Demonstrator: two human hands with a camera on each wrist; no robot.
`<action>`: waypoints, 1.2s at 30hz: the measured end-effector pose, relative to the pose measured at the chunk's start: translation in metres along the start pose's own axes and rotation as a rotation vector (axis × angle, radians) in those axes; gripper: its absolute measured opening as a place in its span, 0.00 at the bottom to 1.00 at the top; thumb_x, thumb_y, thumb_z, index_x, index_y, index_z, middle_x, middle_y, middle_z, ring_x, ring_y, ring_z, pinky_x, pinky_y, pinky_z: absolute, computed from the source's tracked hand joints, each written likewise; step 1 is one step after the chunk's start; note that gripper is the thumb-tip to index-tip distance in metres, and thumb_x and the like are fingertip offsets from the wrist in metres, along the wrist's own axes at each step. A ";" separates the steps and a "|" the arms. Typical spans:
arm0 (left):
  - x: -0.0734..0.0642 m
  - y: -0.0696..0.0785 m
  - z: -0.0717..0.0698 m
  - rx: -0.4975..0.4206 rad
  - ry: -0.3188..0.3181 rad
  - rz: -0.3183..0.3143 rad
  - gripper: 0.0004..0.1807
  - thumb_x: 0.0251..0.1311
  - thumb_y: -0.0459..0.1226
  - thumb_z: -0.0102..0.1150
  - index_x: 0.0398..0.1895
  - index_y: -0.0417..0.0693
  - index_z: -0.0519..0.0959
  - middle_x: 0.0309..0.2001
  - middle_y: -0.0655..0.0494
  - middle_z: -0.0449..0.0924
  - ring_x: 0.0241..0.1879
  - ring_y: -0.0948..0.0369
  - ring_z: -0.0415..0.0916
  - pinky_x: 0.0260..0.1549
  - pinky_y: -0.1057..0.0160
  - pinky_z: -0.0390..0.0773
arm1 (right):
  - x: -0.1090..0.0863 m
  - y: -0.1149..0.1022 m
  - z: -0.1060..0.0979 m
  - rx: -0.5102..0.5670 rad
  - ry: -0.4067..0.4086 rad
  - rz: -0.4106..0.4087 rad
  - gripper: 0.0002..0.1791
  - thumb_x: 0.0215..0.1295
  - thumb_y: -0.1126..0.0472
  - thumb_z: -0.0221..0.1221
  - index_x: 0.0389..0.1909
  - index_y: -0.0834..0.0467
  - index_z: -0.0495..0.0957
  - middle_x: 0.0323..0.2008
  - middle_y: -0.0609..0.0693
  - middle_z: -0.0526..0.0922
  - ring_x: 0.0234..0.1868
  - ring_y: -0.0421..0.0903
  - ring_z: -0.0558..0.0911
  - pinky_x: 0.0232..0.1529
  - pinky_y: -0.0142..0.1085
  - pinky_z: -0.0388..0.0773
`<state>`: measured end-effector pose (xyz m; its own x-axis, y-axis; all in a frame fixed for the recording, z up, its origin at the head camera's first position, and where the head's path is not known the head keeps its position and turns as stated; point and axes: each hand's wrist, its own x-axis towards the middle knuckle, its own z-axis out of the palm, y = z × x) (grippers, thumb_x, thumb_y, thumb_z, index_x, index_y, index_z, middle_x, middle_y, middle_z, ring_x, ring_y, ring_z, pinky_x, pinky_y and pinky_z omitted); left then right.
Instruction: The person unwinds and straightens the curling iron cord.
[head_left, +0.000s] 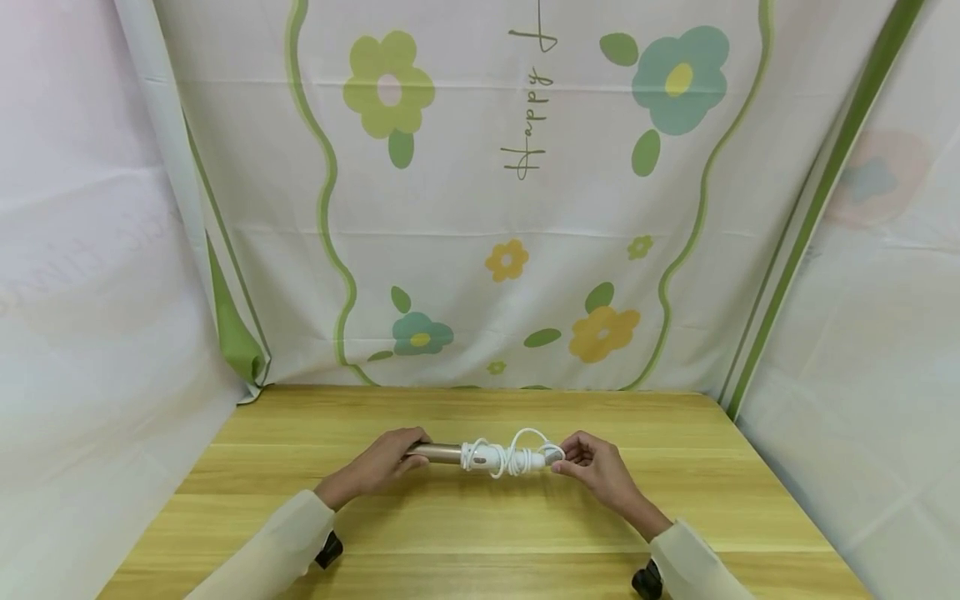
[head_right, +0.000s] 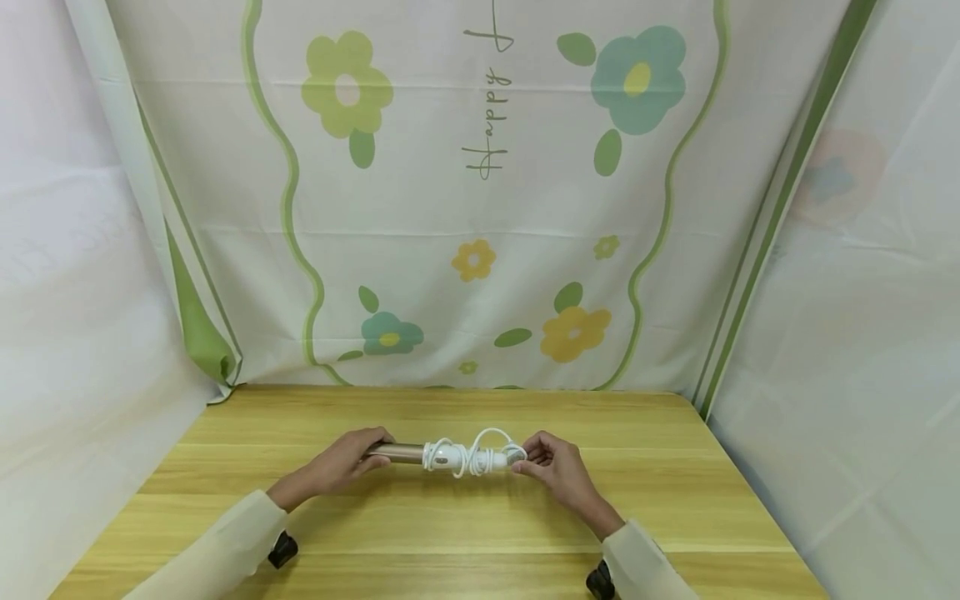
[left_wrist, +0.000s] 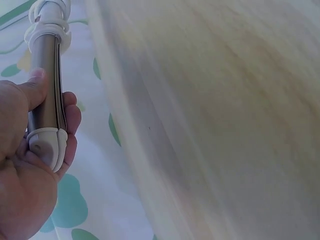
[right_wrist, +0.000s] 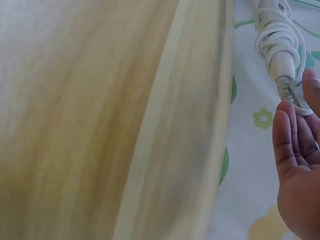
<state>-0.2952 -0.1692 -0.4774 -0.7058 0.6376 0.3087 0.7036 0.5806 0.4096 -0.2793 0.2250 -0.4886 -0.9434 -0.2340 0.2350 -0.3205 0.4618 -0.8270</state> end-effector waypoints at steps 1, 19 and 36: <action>0.000 0.000 0.000 0.002 0.005 0.007 0.08 0.70 0.39 0.56 0.48 0.48 0.76 0.35 0.64 0.77 0.29 0.73 0.67 0.30 0.70 0.71 | 0.000 0.001 0.000 -0.003 0.005 -0.003 0.13 0.55 0.57 0.72 0.38 0.55 0.80 0.32 0.49 0.85 0.31 0.38 0.82 0.33 0.32 0.81; 0.002 0.003 0.003 0.005 0.002 -0.003 0.09 0.70 0.40 0.56 0.49 0.49 0.76 0.37 0.62 0.79 0.32 0.72 0.71 0.32 0.68 0.73 | -0.005 -0.013 0.008 -0.019 0.062 -0.018 0.06 0.65 0.65 0.63 0.39 0.61 0.77 0.29 0.59 0.81 0.24 0.44 0.80 0.27 0.37 0.79; 0.002 0.005 0.001 0.028 0.053 0.008 0.09 0.70 0.41 0.56 0.50 0.51 0.76 0.37 0.63 0.79 0.33 0.70 0.70 0.33 0.66 0.71 | 0.000 0.004 0.014 -0.073 0.108 -0.053 0.07 0.64 0.65 0.64 0.38 0.59 0.75 0.28 0.50 0.80 0.26 0.51 0.82 0.26 0.33 0.79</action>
<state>-0.2924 -0.1645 -0.4756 -0.7031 0.6147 0.3574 0.7106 0.5902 0.3830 -0.2792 0.2149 -0.4989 -0.9275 -0.1677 0.3342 -0.3716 0.5129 -0.7739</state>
